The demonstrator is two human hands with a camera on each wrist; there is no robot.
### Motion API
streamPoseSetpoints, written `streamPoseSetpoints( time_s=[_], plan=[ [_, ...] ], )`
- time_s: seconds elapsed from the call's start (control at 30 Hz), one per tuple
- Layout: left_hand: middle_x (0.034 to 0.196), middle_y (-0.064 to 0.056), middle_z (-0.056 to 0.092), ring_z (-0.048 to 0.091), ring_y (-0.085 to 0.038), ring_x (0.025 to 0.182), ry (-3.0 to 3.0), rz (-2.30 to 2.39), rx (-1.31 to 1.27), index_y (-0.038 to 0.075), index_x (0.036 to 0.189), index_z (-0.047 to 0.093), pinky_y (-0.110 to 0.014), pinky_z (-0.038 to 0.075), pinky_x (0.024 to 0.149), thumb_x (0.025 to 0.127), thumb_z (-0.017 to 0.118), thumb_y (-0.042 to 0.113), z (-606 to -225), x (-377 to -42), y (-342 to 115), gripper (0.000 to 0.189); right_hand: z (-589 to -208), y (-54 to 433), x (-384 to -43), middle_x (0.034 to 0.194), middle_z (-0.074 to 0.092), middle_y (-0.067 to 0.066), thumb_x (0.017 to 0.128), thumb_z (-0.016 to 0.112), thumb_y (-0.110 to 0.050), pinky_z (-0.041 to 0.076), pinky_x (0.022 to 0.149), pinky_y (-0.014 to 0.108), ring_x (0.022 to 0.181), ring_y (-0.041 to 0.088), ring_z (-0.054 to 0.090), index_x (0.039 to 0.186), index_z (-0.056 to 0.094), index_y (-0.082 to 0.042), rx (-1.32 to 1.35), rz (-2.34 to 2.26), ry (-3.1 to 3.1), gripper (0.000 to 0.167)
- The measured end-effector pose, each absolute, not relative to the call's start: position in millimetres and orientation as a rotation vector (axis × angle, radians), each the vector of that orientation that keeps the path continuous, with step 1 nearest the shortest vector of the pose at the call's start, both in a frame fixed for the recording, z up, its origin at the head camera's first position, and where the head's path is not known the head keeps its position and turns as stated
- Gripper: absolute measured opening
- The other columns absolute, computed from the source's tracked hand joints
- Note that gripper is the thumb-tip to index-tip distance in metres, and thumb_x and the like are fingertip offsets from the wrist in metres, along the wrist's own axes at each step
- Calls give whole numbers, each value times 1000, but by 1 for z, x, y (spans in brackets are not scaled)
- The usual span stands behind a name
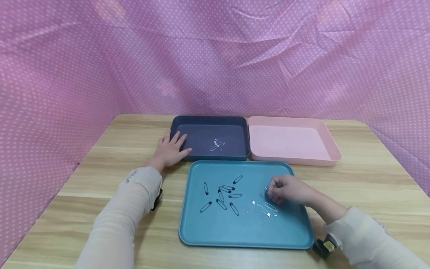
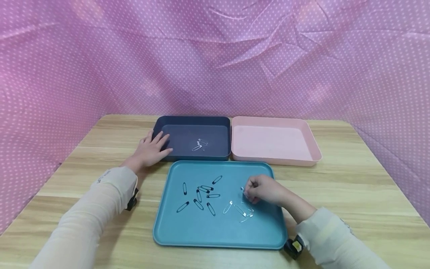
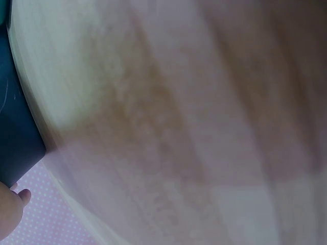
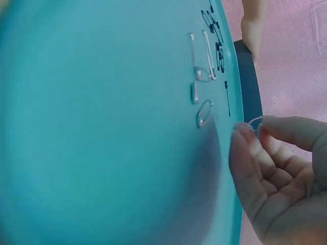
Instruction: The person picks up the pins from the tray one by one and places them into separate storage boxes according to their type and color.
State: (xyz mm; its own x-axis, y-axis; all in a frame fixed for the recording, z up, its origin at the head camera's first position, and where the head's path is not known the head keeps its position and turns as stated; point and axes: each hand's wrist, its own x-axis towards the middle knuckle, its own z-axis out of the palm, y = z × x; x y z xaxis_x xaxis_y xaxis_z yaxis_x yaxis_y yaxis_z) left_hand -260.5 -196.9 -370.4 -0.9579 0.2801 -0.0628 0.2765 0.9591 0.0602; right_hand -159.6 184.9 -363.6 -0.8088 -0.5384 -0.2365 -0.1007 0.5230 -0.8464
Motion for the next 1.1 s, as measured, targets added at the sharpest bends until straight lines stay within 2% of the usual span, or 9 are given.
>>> streamPoseSetpoints(
  time_s=[0.43, 0.9, 1.1],
  plan=[
    [142, -15, 7, -8, -39, 126, 3031, 86, 431, 12, 139, 13, -53, 4, 96, 85, 20, 60, -371, -262, -197, 72, -360, 168, -174, 72, 56, 12, 85, 49, -5, 48, 60, 34, 66, 23, 56, 83, 54, 2, -476, -1406, 2310, 9],
    [142, -15, 7, -8, -39, 126, 3036, 82, 415, 12, 139, 14, -53, 5, 96, 86, 22, 58, -369, -261, -198, 71, -346, 145, -201, 85, 55, 25, 88, 45, -7, 48, 67, 36, 73, 26, 57, 87, 51, 4, -431, -1555, 2263, 13],
    [142, -15, 7, -8, -39, 126, 3029, 82, 422, 12, 139, 13, -53, 5, 96, 86, 22, 57, -369, -261, -198, 70, -342, 133, -211, 81, 56, 19, 88, 47, -8, 48, 68, 34, 74, 26, 57, 90, 52, 4, -419, -1586, 2288, 13]
  ],
)
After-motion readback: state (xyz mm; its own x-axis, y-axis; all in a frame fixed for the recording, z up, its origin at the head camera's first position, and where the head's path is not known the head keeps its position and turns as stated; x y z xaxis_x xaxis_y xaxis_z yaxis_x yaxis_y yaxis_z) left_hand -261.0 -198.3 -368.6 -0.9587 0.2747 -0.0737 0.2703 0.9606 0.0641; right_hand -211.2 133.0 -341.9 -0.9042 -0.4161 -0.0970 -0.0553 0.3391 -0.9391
